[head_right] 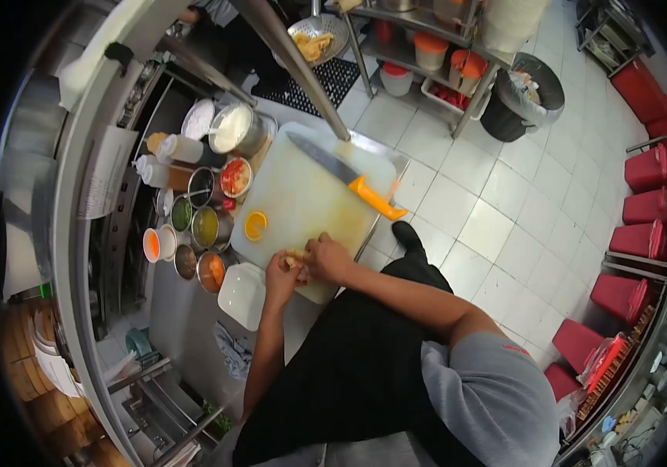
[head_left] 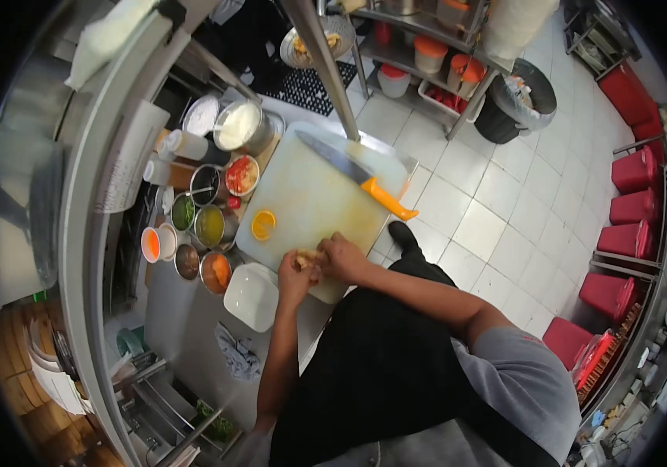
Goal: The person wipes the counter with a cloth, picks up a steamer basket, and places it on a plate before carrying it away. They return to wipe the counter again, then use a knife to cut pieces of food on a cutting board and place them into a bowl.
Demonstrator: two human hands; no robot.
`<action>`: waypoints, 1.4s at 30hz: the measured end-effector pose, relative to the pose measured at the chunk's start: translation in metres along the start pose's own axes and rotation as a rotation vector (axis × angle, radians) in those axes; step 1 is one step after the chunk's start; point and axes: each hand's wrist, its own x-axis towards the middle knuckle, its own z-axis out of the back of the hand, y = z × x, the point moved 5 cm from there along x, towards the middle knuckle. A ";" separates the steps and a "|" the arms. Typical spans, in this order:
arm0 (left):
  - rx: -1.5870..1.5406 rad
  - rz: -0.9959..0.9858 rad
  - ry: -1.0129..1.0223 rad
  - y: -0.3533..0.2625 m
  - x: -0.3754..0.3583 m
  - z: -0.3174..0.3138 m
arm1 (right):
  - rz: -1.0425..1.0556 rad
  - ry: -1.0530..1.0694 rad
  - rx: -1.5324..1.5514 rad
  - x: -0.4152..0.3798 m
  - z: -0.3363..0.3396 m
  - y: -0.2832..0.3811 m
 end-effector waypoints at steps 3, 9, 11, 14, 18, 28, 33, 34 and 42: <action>0.050 -0.080 -0.028 -0.015 0.003 0.008 | 0.023 0.026 0.216 0.002 0.002 -0.003; -0.090 -0.093 0.047 -0.094 0.042 0.016 | -0.105 0.055 0.824 0.044 0.012 -0.006; -0.027 -0.127 0.031 -0.135 0.070 0.017 | -0.110 -0.017 1.076 0.077 0.033 0.002; 0.155 -0.450 0.013 -0.188 0.155 0.028 | -0.065 -0.145 1.189 0.140 0.072 0.021; 0.106 -0.572 0.091 -0.325 0.215 0.008 | 0.268 -0.647 1.425 0.213 0.155 0.054; 0.051 -0.415 0.271 -0.356 0.273 -0.035 | 0.100 -0.250 0.915 0.105 0.109 0.000; -0.174 -0.472 0.356 -0.336 0.136 -0.028 | 0.057 -0.249 0.945 0.029 0.160 -0.031; -0.121 -0.491 0.250 -0.329 0.114 -0.018 | 0.069 -0.232 0.913 0.030 0.174 -0.030; 0.258 -0.566 -0.178 -0.222 -0.068 0.086 | 0.269 -0.202 0.831 0.018 0.202 0.028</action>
